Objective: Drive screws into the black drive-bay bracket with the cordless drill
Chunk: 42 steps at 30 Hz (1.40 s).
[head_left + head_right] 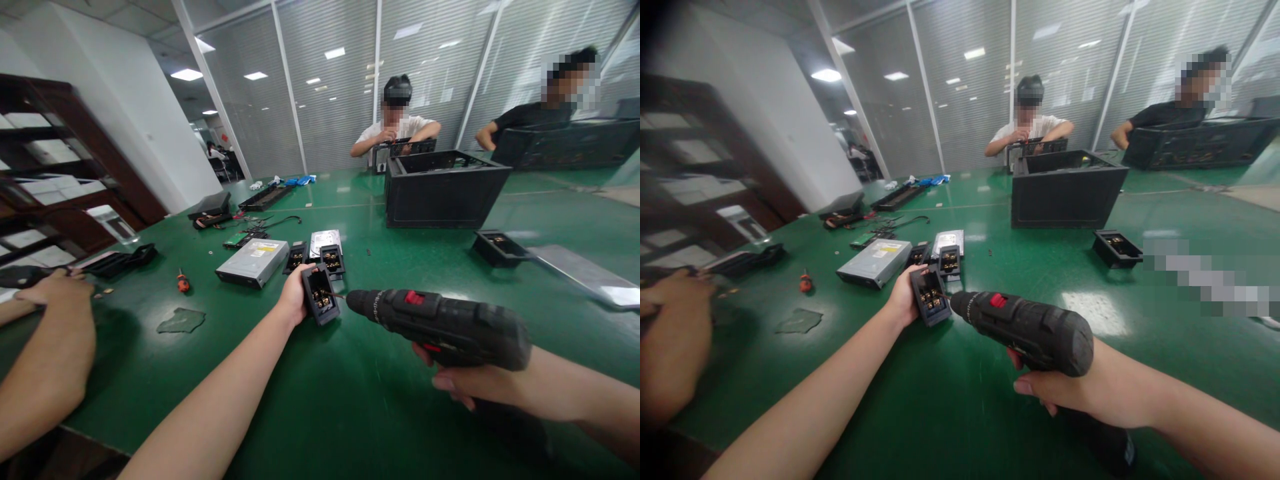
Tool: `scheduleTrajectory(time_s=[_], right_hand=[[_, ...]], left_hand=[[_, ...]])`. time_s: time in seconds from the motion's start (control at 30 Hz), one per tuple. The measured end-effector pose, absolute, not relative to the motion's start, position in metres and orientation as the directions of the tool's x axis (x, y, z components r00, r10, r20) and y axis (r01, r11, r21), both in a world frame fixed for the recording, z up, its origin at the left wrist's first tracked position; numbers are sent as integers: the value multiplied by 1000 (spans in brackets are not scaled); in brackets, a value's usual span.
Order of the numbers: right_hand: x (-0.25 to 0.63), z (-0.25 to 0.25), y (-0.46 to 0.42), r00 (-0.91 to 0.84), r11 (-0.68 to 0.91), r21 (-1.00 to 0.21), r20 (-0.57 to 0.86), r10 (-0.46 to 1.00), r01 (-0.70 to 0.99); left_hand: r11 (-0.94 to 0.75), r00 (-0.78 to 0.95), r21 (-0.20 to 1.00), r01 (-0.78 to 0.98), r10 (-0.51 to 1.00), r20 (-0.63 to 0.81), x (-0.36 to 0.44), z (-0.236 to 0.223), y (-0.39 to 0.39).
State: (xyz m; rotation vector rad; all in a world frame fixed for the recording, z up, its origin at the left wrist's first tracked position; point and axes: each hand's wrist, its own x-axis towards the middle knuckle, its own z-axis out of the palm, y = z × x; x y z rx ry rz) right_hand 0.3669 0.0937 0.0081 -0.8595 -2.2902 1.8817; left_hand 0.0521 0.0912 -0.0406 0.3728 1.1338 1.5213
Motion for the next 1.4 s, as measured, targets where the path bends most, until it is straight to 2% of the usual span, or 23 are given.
scheduleTrajectory(time_s=[0.3,0.63,0.83,1.1,1.4], right_hand=[[364,15,92,-837,111,-909,-316,447,403],[364,14,90,-844,103,-920,-296,448,378],[365,16,89,-854,85,-929,-291,432,360],[366,16,89,-846,142,-913,-283,452,381],[369,5,95,-830,120,-904,-316,459,411]], left_hand=[[78,-329,802,-592,885,-329,52,-45,94],[-22,-455,813,-581,837,-303,61,-43,93],[-24,-450,811,-585,841,-300,61,-42,94],[-1,-454,818,-575,832,-318,62,-39,89],[77,-354,800,-595,869,-347,54,-38,90]])
